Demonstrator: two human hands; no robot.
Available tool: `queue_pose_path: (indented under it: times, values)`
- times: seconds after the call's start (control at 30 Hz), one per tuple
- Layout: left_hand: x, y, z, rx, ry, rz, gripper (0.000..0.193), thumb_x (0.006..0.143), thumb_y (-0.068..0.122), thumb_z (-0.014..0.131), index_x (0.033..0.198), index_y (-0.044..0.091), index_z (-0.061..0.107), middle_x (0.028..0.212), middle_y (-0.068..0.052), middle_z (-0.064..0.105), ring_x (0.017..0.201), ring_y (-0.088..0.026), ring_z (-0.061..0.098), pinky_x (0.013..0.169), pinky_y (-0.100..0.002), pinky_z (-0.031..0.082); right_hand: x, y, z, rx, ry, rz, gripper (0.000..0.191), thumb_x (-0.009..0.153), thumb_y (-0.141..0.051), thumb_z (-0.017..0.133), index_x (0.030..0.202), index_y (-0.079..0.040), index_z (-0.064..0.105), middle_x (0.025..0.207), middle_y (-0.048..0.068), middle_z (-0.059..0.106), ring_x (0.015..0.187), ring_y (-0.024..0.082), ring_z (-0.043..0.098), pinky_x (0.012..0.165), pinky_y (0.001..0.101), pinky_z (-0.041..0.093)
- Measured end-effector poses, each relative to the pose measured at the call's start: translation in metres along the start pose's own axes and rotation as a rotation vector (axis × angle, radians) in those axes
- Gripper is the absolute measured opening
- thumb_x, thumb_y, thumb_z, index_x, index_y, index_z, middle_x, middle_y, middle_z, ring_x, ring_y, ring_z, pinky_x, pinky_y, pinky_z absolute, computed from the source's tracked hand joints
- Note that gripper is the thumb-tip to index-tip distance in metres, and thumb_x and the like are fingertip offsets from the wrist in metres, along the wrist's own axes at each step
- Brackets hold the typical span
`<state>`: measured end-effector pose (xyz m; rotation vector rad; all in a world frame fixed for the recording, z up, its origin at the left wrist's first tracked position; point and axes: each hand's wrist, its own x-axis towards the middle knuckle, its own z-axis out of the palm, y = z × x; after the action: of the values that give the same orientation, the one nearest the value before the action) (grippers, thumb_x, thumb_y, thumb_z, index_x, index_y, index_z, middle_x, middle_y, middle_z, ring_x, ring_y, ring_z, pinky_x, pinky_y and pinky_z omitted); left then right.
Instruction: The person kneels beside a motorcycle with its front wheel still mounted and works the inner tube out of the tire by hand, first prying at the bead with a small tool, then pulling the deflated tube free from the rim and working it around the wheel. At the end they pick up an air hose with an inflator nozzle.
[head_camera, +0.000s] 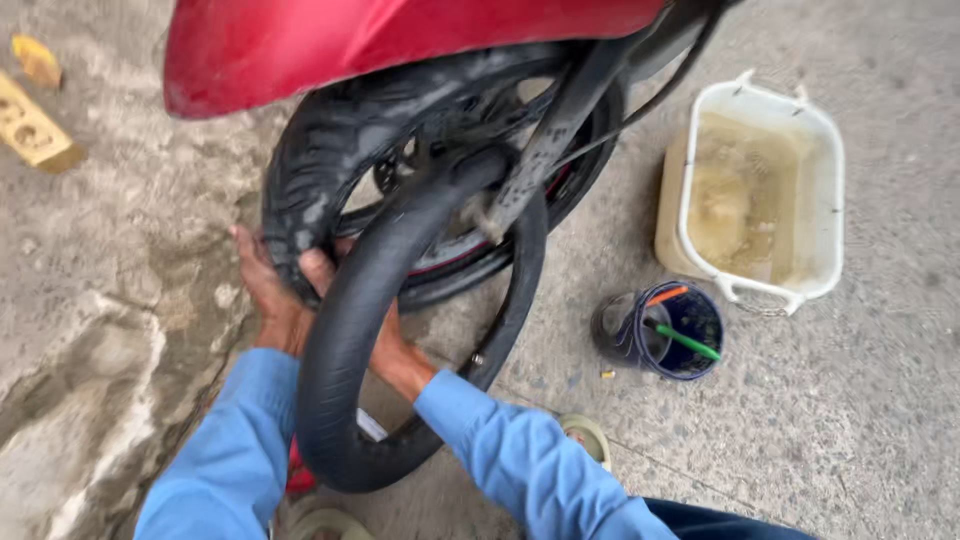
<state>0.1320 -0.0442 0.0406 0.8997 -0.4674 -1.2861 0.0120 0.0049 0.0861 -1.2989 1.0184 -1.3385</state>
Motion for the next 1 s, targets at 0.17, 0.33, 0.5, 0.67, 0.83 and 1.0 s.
queue_pose_path:
  times: [0.17, 0.33, 0.5, 0.67, 0.83, 1.0]
  values:
    - [-0.007, -0.015, -0.013, 0.087, 0.160, 0.001, 0.055, 0.123, 0.048, 0.043, 0.116, -0.005, 0.056, 0.104, -0.011, 0.061, 0.087, -0.024, 0.053, 0.078, -0.041, 0.043, -0.027, 0.004, -0.018, -0.391, -0.052, 0.026, 0.026, 0.104, -0.032, 0.067, 0.099, -0.007, 0.066, 0.091, 0.012, 0.069, 0.083, 0.028, 0.067, 0.084, 0.0459, 0.052]
    - [-0.013, -0.015, -0.006, -0.259, 0.000, -0.030, 0.063, 0.107, 0.053, 0.046, 0.140, 0.001, 0.059, 0.134, -0.011, 0.066, 0.115, -0.023, 0.068, 0.104, -0.038, 0.057, -0.051, 0.017, -0.073, -0.938, -0.218, -0.227, 0.059, 0.091, -0.045, 0.068, 0.130, -0.001, 0.065, 0.123, 0.017, 0.068, 0.119, 0.036, 0.064, 0.111, 0.0611, 0.036]
    - [-0.025, 0.004, 0.006, -0.083, 0.241, -0.028, 0.065, 0.105, 0.057, 0.047, 0.141, 0.004, 0.054, 0.139, -0.008, 0.066, 0.129, -0.024, 0.065, 0.112, -0.037, 0.052, -0.033, 0.031, -0.145, -1.143, -0.427, -0.224, 0.070, 0.090, -0.056, 0.070, 0.128, 0.002, 0.063, 0.121, 0.020, 0.065, 0.120, 0.035, 0.059, 0.115, 0.0606, 0.030]
    - [-0.012, 0.024, 0.007, 0.084, -0.015, -0.095, 0.056, 0.104, 0.052, 0.057, 0.135, 0.005, 0.063, 0.125, -0.006, 0.070, 0.116, -0.024, 0.062, 0.105, -0.042, 0.051, -0.034, 0.045, -0.176, -1.141, -0.430, -0.285, 0.056, 0.087, -0.042, 0.074, 0.125, -0.001, 0.067, 0.111, 0.017, 0.066, 0.113, 0.035, 0.059, 0.115, 0.0560, 0.036]
    - [-0.037, 0.111, 0.006, 0.832, 0.392, 0.455, 0.014, 0.102, 0.014, 0.072, 0.104, 0.002, 0.066, 0.096, -0.010, 0.068, 0.077, -0.018, 0.063, 0.070, -0.030, 0.052, -0.039, 0.060, -0.173, -1.076, -0.410, -0.293, 0.051, 0.086, -0.040, 0.078, 0.117, -0.001, 0.067, 0.109, 0.016, 0.066, 0.110, 0.036, 0.059, 0.108, 0.0493, 0.043]
    - [-0.123, 0.066, 0.066, 1.230, -0.258, 0.875, 0.005, 0.089, 0.009, 0.071, 0.091, 0.008, 0.066, 0.090, -0.007, 0.067, 0.085, -0.025, 0.064, 0.079, -0.039, 0.050, -0.031, 0.068, -0.177, -1.112, -0.465, -0.185, 0.050, 0.083, -0.041, 0.080, 0.111, -0.001, 0.068, 0.105, 0.017, 0.066, 0.107, 0.038, 0.060, 0.100, 0.0497, 0.045]
